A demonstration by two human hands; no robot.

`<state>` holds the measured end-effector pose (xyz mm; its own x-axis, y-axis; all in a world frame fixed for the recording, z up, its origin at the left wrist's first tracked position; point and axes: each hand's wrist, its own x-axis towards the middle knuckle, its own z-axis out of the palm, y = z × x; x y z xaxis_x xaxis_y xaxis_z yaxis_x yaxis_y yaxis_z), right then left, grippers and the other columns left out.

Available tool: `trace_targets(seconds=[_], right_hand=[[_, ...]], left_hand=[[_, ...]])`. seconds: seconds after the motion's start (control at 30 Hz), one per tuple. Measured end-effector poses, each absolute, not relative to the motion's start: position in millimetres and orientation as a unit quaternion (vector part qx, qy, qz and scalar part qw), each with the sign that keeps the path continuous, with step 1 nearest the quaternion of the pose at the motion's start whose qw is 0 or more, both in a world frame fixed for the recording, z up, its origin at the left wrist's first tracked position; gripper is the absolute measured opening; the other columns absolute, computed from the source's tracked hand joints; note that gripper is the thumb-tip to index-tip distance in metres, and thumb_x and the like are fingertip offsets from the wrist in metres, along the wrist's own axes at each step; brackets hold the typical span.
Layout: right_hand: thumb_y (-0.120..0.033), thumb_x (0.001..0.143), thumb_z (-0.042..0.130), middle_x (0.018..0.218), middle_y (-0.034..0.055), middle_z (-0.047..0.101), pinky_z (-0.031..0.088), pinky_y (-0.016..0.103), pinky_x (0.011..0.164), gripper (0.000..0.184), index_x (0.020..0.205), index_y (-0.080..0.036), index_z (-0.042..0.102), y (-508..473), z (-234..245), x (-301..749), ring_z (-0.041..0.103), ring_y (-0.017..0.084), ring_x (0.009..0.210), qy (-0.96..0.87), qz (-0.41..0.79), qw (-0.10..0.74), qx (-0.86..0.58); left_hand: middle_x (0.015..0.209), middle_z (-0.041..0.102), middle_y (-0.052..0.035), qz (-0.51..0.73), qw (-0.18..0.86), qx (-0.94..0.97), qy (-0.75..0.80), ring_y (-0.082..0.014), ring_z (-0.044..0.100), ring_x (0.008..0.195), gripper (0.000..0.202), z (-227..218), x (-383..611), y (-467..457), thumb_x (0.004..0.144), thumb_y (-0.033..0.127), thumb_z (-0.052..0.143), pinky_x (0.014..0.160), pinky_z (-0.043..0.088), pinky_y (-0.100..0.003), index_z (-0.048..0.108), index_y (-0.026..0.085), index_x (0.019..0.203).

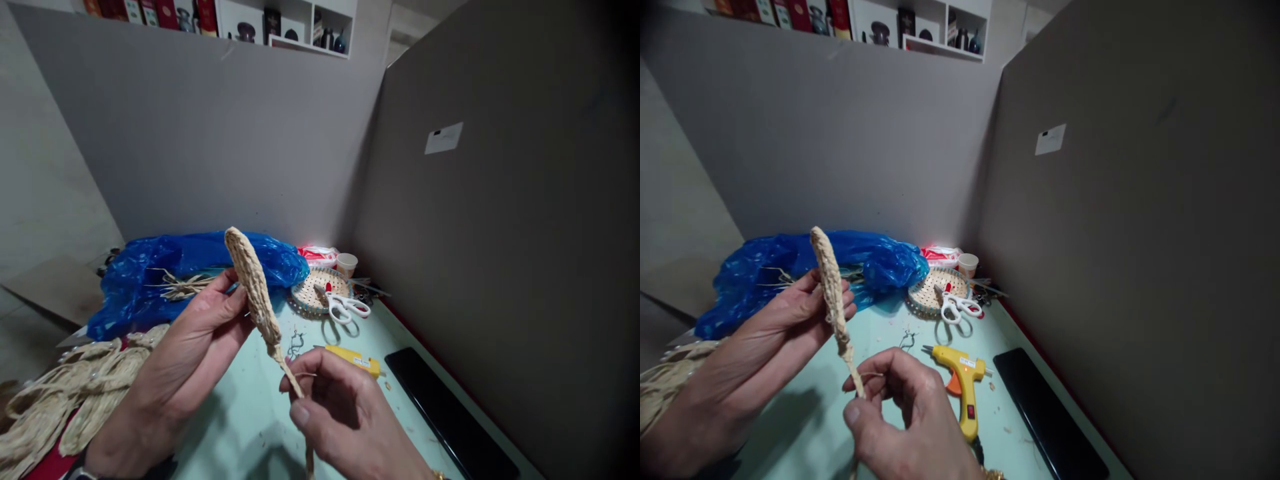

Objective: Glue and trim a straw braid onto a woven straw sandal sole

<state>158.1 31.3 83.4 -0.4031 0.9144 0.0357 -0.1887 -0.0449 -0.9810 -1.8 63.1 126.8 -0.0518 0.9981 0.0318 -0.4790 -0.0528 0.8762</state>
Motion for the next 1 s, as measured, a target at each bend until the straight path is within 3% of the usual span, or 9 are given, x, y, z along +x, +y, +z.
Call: trace_targets(seconds=[0.1, 0.23, 0.37, 0.47, 0.57, 0.67, 1.0], right_hand=[[-0.017, 0.069, 0.066, 0.070, -0.0036, 0.049, 0.040, 0.027, 0.068, 0.014, 0.082, -0.019, 0.060, 29, 82, 157, 0.044, 0.012, 0.066, -0.542, 0.630, 0.432, -0.352], [-0.024, 0.077, 0.065, 0.074, -0.0014, 0.051, 0.042, 0.026, 0.067, 0.010, 0.085, -0.019, 0.062, 26, 77, 160, 0.050, 0.014, 0.070, -0.565, 0.606, 0.423, -0.366], [-0.031, 0.093, 0.054, 0.077, 0.0003, 0.059, 0.045, 0.027, 0.069, 0.014, 0.087, -0.021, 0.060, 26, 72, 170, 0.061, 0.014, 0.070, -0.655, 0.491, 0.430, -0.380], [-0.030, 0.100, 0.045, 0.077, -0.0012, 0.059, 0.044, 0.029, 0.070, 0.019, 0.092, -0.022, 0.060, 29, 70, 178, 0.058, 0.011, 0.058, -0.718, 0.407, 0.414, -0.384], [-0.029, 0.100, 0.047, 0.087, 0.0006, 0.057, 0.043, 0.030, 0.073, 0.018, 0.095, -0.023, 0.064, 35, 71, 183, 0.056, 0.014, 0.070, -0.728, 0.354, 0.433, -0.398], [-0.026, 0.099, 0.051, 0.088, 0.0003, 0.058, 0.040, 0.029, 0.073, 0.017, 0.091, -0.023, 0.065, 41, 72, 185, 0.055, 0.015, 0.081, -0.726, 0.343, 0.449, -0.392], [-0.025, 0.100, 0.049, 0.080, -0.0036, 0.055, 0.040, 0.026, 0.072, 0.020, 0.082, -0.022, 0.057, 50, 62, 178, 0.052, 0.012, 0.075, -0.689, 0.382, 0.460, -0.410]], left_hand=[[0.070, 0.065, -0.0017, 0.651, 0.572, 0.347, 0.358, -0.0119, 0.062, 0.061, 0.030, 124, -2, 68, 0.091, -0.002, 0.045, 0.056, 0.058, -0.018, 0.068, 0.017, 0.090], [0.075, 0.066, -0.0007, 0.664, 0.559, 0.371, 0.330, -0.0093, 0.061, 0.067, 0.030, 116, -9, 75, 0.092, -0.002, 0.046, 0.064, 0.057, -0.015, 0.068, 0.018, 0.090], [0.083, 0.068, -0.0004, 0.650, 0.546, 0.414, 0.329, -0.0092, 0.061, 0.072, 0.023, 108, -15, 79, 0.089, 0.001, 0.056, 0.071, 0.056, -0.016, 0.068, 0.019, 0.097], [0.087, 0.069, -0.0003, 0.619, 0.562, 0.441, 0.329, -0.0104, 0.062, 0.079, 0.019, 103, -16, 79, 0.087, 0.007, 0.063, 0.076, 0.055, -0.017, 0.068, 0.020, 0.100], [0.091, 0.070, -0.0005, 0.587, 0.560, 0.480, 0.334, -0.0134, 0.064, 0.085, 0.016, 100, -14, 78, 0.086, 0.013, 0.067, 0.077, 0.054, -0.019, 0.069, 0.021, 0.099], [0.092, 0.070, 0.0005, 0.562, 0.549, 0.514, 0.345, -0.0142, 0.063, 0.087, 0.012, 98, -10, 78, 0.086, 0.015, 0.068, 0.076, 0.053, -0.019, 0.070, 0.023, 0.096], [0.086, 0.064, 0.0029, 0.506, 0.548, 0.553, 0.370, -0.0121, 0.056, 0.080, 0.010, 88, -4, 83, 0.089, 0.022, 0.065, 0.073, 0.048, -0.018, 0.068, 0.026, 0.097]])
